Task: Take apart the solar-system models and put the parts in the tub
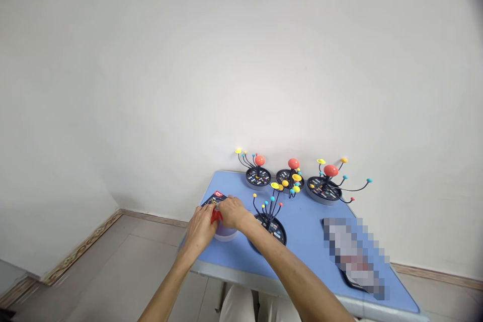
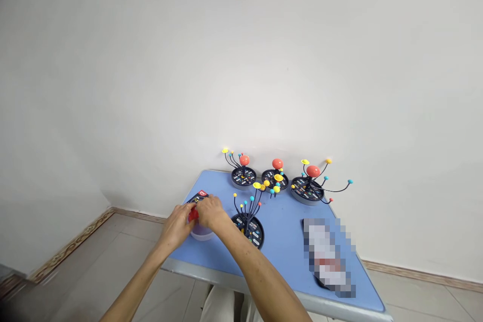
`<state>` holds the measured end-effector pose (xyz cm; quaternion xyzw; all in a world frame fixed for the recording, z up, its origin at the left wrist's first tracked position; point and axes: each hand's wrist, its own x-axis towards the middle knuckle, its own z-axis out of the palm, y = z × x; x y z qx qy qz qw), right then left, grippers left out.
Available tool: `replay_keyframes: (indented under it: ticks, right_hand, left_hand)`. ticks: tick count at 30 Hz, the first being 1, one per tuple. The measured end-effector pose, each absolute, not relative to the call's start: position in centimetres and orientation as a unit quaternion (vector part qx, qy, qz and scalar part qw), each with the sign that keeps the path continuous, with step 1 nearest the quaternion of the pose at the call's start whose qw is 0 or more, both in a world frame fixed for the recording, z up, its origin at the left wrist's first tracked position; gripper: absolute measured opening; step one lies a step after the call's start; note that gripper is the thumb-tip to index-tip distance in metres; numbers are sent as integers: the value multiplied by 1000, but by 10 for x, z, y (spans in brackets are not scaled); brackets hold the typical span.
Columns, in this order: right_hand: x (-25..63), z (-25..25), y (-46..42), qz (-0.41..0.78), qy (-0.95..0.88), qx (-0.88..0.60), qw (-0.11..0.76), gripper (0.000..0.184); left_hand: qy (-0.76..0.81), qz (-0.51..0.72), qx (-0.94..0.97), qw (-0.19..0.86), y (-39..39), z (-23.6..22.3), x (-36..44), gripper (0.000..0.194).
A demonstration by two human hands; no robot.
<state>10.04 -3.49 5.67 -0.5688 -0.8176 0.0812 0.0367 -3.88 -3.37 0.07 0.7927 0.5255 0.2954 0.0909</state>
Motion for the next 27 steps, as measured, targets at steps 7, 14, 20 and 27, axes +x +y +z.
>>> replay_keyframes:
  ticks: [7,14,20,27]
  right_hand:
    - [98,63,-41,70,-813,-577,17,21]
    - [137,103,-64,56,-805,-583,95,27]
    - [206,124,-90,77,-722,-609,320,18]
    - [266,90,-105,102,-622,-684,367,27]
  left_hand:
    - [556,95,824,47,-38,12,-31,17]
    - [543,169,821,43,-41,5,-37,26]
    - [531,374,757,-75,-74,4,-35,26]
    - [379,525,761,-33,-137,0,15,17]
